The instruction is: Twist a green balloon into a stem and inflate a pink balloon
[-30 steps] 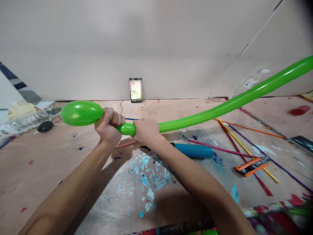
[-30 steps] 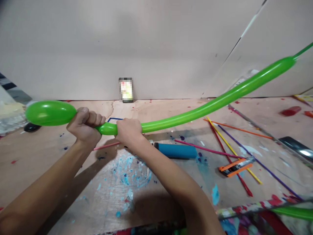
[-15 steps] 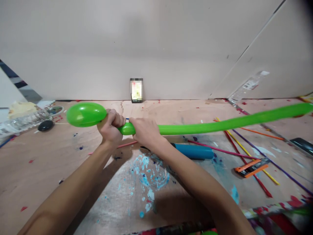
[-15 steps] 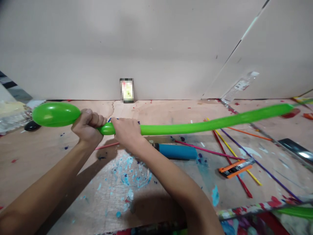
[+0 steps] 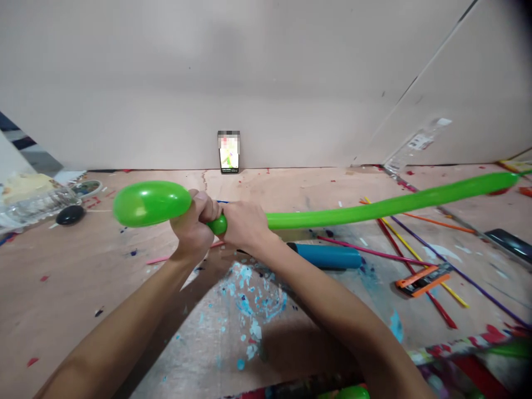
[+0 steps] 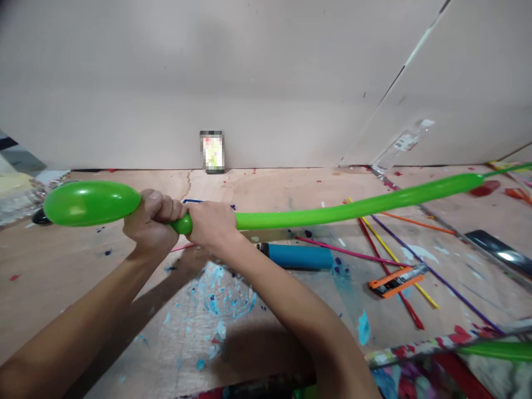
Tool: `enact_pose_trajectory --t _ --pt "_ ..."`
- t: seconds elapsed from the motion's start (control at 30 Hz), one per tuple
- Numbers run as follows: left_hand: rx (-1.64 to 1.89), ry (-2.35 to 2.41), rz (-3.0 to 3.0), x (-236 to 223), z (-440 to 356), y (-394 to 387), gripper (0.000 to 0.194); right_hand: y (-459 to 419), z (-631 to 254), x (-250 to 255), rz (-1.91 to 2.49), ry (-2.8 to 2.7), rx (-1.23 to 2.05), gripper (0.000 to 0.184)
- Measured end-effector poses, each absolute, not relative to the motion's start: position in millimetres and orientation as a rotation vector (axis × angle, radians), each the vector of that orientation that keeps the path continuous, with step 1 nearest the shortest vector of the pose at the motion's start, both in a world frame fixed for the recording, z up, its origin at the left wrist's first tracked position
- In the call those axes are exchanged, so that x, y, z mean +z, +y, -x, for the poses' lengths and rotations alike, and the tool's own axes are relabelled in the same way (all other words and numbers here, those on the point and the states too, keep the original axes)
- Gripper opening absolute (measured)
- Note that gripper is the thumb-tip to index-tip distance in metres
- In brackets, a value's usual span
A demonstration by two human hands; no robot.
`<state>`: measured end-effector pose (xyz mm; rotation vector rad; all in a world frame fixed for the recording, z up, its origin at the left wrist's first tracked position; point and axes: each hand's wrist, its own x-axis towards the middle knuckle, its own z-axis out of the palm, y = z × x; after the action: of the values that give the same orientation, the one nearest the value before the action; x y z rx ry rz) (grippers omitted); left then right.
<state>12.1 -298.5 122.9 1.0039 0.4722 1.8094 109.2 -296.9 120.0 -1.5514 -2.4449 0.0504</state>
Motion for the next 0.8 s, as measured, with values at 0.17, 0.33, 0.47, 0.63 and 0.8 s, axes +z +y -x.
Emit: enact_pose_trajectory --t 0.17,0.33,0.47,0.63,0.8 --pt "1.783 0.486 -1.019 122 -14 -301 0.063 -297 -110 122 1.569 -2.417 0.037 0.022" --pt "1.808 0.468 -0.997 120 -12 -301 0.063 -298 -105 124 1.578 -2.352 0.081 0.022" --pt "1.843 0.494 -0.975 120 -13 -303 0.063 -300 -102 123 1.582 -2.337 0.134 0.02" --pt "1.816 0.446 -0.983 124 -14 -307 0.064 -303 -97 116 1.575 -2.351 0.109 0.019" --pt "1.79 0.407 -0.96 129 -12 -309 0.063 -305 -95 114 1.578 -2.408 0.115 0.023"
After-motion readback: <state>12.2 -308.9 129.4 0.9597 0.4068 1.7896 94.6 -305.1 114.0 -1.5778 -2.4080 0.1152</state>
